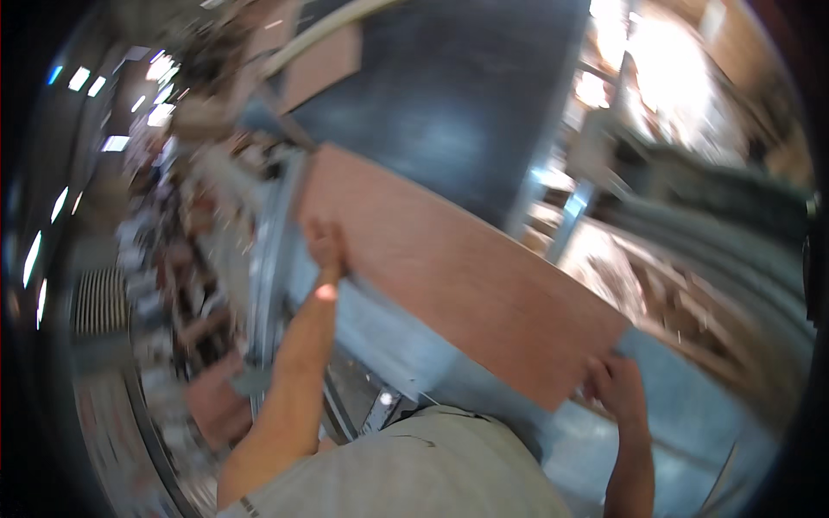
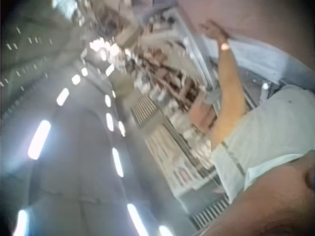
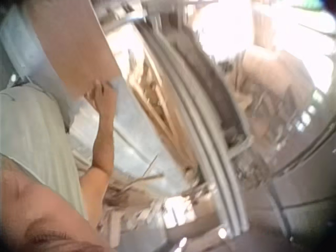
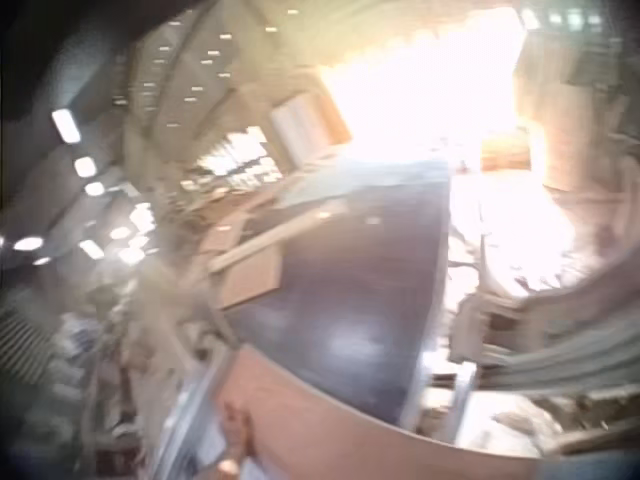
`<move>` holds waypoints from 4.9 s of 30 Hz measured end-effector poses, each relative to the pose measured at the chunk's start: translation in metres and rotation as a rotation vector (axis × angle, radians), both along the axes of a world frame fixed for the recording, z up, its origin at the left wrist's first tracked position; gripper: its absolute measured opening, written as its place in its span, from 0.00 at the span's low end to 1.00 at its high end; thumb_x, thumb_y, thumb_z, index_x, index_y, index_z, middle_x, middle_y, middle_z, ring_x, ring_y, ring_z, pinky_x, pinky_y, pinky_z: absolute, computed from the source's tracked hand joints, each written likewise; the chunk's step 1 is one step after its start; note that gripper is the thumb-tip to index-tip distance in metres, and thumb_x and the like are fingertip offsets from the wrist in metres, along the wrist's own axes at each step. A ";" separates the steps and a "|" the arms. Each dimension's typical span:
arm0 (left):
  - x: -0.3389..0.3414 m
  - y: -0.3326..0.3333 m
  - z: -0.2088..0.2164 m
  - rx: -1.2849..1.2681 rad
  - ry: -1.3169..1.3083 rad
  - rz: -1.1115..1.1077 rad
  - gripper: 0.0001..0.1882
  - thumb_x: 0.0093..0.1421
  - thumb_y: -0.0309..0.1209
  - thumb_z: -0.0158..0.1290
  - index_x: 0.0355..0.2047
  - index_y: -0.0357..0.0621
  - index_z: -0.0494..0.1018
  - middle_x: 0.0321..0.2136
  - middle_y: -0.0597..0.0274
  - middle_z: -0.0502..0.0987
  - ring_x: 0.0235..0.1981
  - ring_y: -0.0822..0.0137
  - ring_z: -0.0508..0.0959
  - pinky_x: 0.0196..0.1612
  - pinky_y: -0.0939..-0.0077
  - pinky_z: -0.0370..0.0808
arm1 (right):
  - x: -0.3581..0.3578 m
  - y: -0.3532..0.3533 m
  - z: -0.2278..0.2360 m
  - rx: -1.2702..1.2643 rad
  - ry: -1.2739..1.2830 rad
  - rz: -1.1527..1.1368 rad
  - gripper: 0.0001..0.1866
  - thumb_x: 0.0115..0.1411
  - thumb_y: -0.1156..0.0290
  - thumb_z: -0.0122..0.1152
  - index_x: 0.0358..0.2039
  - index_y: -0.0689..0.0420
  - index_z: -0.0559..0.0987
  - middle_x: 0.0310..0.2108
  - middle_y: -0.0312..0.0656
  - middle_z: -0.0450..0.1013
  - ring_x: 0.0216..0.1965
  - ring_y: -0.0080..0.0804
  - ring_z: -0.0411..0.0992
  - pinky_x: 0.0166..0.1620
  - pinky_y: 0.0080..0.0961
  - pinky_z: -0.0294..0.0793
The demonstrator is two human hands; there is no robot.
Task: The person uses a table saw to cut a rectangular piece of plywood into two smaller pieces. After cutting, the person moves the pieces to a workbench, arranges them, and uses a metal ruler and a pen to mark lines on the wood surfaces.
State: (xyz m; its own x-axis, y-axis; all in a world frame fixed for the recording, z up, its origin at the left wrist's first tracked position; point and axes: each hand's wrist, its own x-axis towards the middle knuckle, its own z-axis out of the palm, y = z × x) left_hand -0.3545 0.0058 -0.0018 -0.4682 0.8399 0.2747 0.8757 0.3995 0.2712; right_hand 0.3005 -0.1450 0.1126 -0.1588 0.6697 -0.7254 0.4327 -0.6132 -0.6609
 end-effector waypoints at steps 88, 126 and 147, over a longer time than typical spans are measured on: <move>0.059 -0.004 0.062 0.077 -0.239 0.237 0.46 0.54 0.57 0.59 0.64 0.38 0.61 0.66 0.40 0.57 0.70 0.47 0.51 0.69 0.51 0.45 | -0.018 0.006 -0.002 -0.193 0.035 -0.098 0.19 0.69 0.60 0.49 0.31 0.64 0.77 0.22 0.46 0.79 0.21 0.31 0.79 0.23 0.21 0.75; 0.032 0.010 0.053 0.033 -0.173 0.266 0.46 0.55 0.60 0.55 0.63 0.36 0.62 0.66 0.40 0.56 0.70 0.44 0.49 0.69 0.47 0.43 | -0.044 0.019 -0.006 -0.195 0.009 -0.111 0.19 0.68 0.61 0.51 0.28 0.65 0.77 0.22 0.46 0.79 0.21 0.30 0.79 0.22 0.22 0.75; 0.004 0.020 0.045 0.040 -0.060 0.255 0.42 0.56 0.57 0.56 0.62 0.39 0.64 0.63 0.41 0.62 0.66 0.46 0.58 0.66 0.51 0.51 | -0.071 0.031 -0.003 -0.153 0.044 -0.105 0.18 0.69 0.62 0.51 0.30 0.64 0.77 0.21 0.47 0.79 0.20 0.31 0.79 0.23 0.22 0.77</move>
